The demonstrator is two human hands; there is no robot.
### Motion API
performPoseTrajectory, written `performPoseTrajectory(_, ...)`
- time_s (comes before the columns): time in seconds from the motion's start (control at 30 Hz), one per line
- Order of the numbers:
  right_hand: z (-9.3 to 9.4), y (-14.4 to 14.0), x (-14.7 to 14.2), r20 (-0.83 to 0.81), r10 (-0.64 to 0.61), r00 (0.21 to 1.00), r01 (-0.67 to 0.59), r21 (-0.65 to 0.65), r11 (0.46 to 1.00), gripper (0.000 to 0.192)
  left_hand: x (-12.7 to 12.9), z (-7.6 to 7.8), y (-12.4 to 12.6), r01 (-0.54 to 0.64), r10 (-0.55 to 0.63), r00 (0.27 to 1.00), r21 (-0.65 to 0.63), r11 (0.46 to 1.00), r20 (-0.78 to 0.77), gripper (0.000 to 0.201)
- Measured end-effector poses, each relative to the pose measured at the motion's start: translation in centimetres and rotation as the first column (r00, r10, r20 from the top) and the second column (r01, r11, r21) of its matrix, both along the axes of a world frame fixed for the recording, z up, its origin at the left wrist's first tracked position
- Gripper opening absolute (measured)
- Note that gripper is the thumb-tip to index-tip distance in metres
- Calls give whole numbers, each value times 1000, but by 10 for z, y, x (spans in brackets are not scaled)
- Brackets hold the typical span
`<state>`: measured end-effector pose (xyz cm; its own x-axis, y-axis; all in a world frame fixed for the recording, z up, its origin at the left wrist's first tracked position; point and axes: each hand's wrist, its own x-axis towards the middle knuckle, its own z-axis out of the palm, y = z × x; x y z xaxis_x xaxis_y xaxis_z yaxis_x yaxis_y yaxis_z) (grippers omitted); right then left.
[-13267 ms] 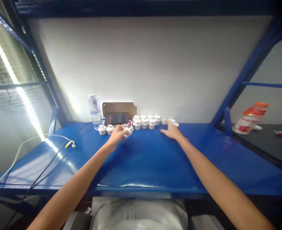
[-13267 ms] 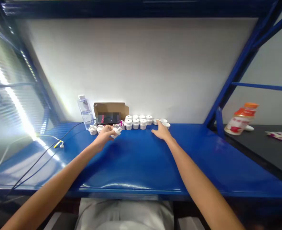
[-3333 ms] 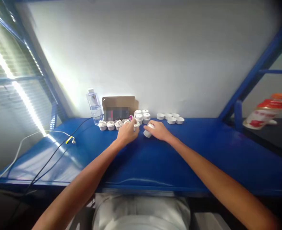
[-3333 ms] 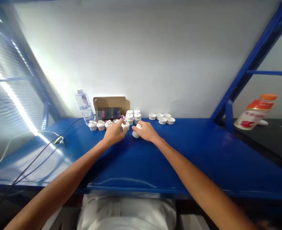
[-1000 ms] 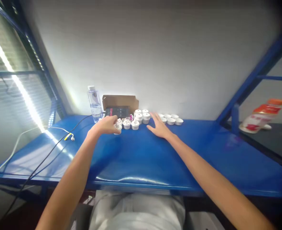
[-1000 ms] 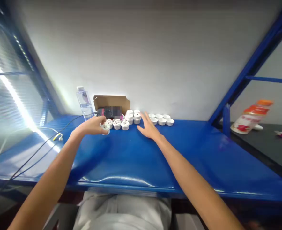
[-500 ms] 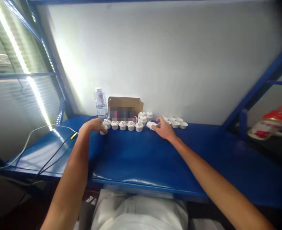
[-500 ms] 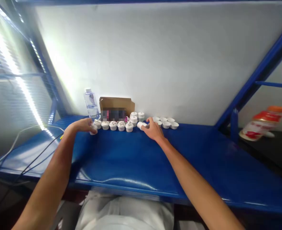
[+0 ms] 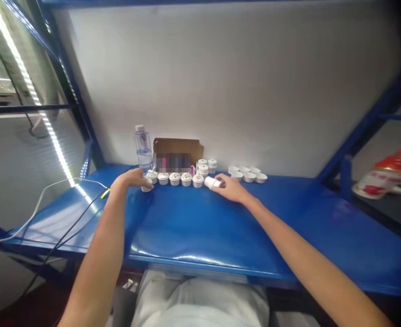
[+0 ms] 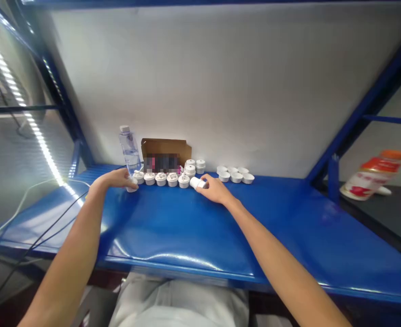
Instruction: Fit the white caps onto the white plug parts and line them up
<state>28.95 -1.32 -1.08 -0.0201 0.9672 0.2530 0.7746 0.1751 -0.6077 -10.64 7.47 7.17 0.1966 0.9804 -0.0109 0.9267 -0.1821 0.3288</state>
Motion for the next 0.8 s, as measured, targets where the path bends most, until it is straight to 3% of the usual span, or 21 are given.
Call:
performPoseTrajectory(0.1, 1, 0, -4, -160, 22, 987, -18, 23, 1000, 37, 3, 12, -7, -100, 103, 994, 81, 992, -36, 62)
performPoseTrajectory(0.17, 6, -3, -12, -322, 77, 943, -70, 34, 997, 32, 16, 21, -18, -195, 193, 981, 286, 938, 34, 60)
performPoseTrajectory(0.2, 9, -5, -18, -411, 113, 905, -107, 36, 994, 29, 27, 24, -26, -191, 168, 981, 381, 905, 93, 59)
performPoseTrajectory(0.27, 17, -12, -31, -585, 169, 793, -189, 28, 982, 28, 56, 23, -44, -2, -98, 975, 449, 894, 200, 54)
performPoseTrajectory(0.3, 20, -15, -37, -663, 183, 726, -232, 14, 973, 28, 73, 19, -54, 126, -261, 930, 442, 888, 259, 51)
performPoseTrajectory(0.37, 24, -22, -47, -782, 180, 597, -314, -21, 949, 29, 106, 5, -73, 418, -541, 768, 371, 830, 345, 44)
performPoseTrajectory(0.4, 25, -25, -50, -822, 170, 544, -347, -36, 937, 29, 120, -4, -81, 508, -616, 700, 355, 785, 360, 43)
performPoseTrajectory(0.47, 24, -28, -51, -873, 135, 469, -395, -71, 916, 27, 139, -22, -93, 488, -630, 660, 403, 774, 409, 42)
performPoseTrajectory(0.57, 21, -30, -47, -905, 74, 419, -475, -149, 867, 26, 149, -38, -103, 502, -630, 609, 380, 777, 482, 46)
performPoseTrajectory(0.7, 25, -34, -47, -919, 44, 391, -581, -210, 787, 44, 150, -37, -108, 535, -636, 566, 352, 768, 524, 38)
performPoseTrajectory(0.8, 31, -37, -54, -929, 104, 356, -539, -113, 834, 45, 153, -33, -107, 393, -523, 571, 348, 851, 633, 37)
